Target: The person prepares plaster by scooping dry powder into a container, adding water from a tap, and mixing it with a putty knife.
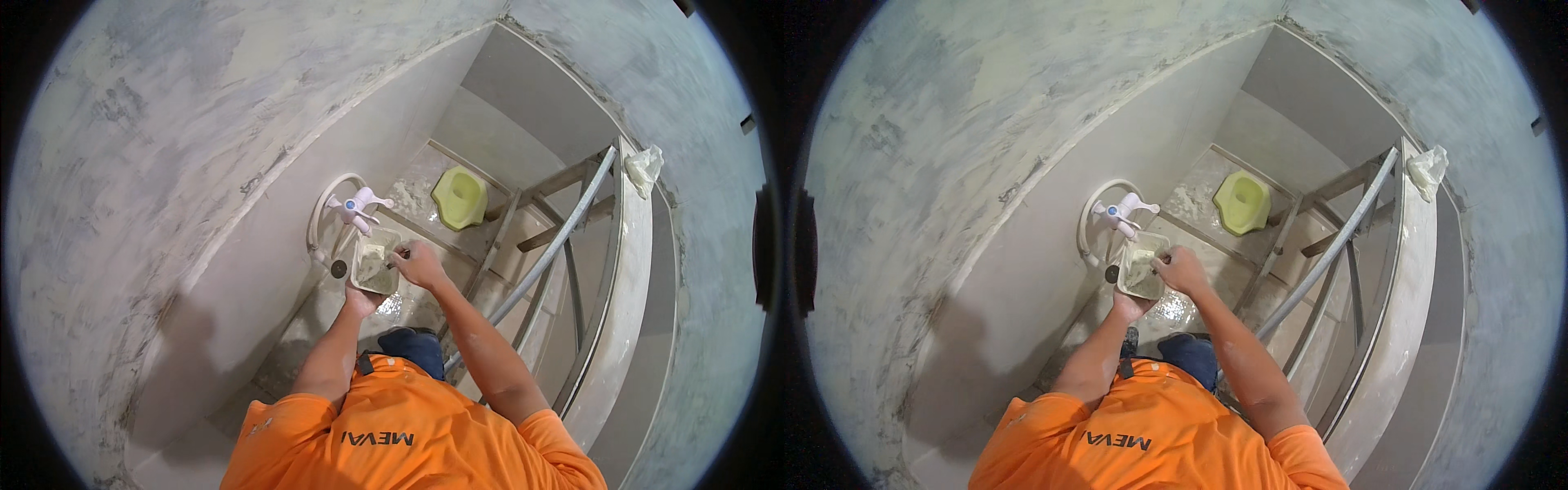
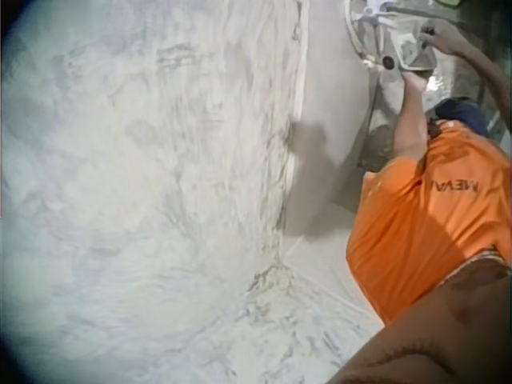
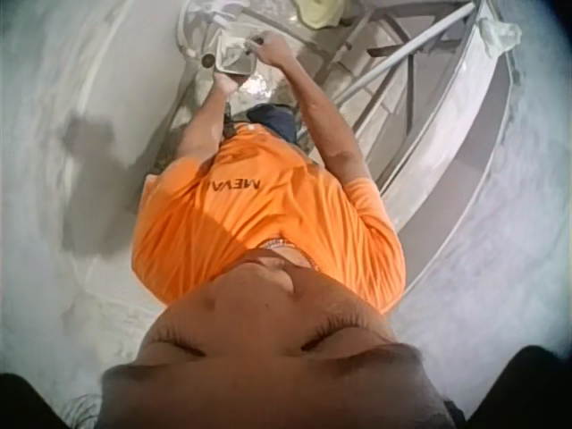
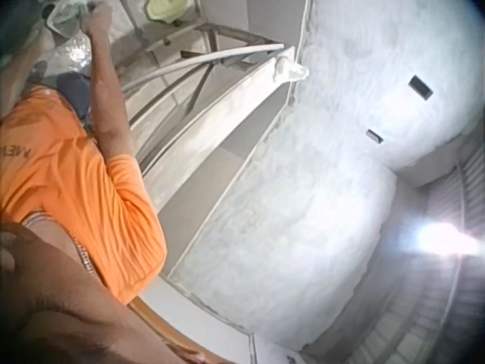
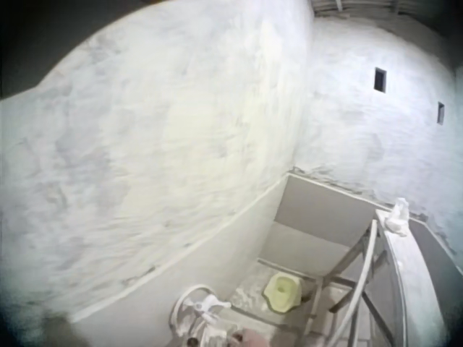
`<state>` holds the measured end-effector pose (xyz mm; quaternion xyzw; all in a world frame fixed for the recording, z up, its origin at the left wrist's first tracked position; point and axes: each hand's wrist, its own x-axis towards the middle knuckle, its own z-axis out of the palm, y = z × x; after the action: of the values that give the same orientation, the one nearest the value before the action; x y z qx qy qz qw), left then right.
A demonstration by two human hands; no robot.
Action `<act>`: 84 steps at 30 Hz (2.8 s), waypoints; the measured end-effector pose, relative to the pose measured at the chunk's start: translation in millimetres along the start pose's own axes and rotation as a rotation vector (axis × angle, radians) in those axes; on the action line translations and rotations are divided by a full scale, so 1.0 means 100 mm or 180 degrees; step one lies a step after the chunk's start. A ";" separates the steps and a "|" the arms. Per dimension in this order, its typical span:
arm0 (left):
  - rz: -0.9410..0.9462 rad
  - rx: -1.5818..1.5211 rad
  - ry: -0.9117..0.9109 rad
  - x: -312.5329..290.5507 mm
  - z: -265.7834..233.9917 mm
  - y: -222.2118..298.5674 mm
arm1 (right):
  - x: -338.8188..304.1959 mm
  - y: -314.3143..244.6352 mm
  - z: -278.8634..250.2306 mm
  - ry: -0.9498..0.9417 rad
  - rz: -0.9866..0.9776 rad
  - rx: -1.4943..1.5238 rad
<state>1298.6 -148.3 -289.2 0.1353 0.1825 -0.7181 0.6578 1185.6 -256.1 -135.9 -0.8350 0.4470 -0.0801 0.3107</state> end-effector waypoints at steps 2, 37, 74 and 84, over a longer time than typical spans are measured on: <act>0.0028 -0.0035 -0.0042 -0.02 0.08 0.07 | 0.07 -0.11 -0.05 -0.0122 0.0189 0.0101; 0.0288 -0.0154 -0.0180 0.23 0.13 0.20 | 0.34 -0.36 0.02 0.0455 -0.0566 -0.0246; -0.0058 -0.0496 -0.0571 0.33 0.15 -0.30 | -1.22 -0.01 -0.79 0.0806 0.0715 0.0054; -0.0645 0.0399 -0.0167 0.27 0.30 -0.51 | -1.39 0.14 -0.65 0.1295 0.0490 -0.0239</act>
<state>1246.4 -182.6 -269.7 0.1382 0.1327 -0.7942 0.5767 1067.3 -179.8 -72.4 -0.7760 0.5656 -0.2063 0.1880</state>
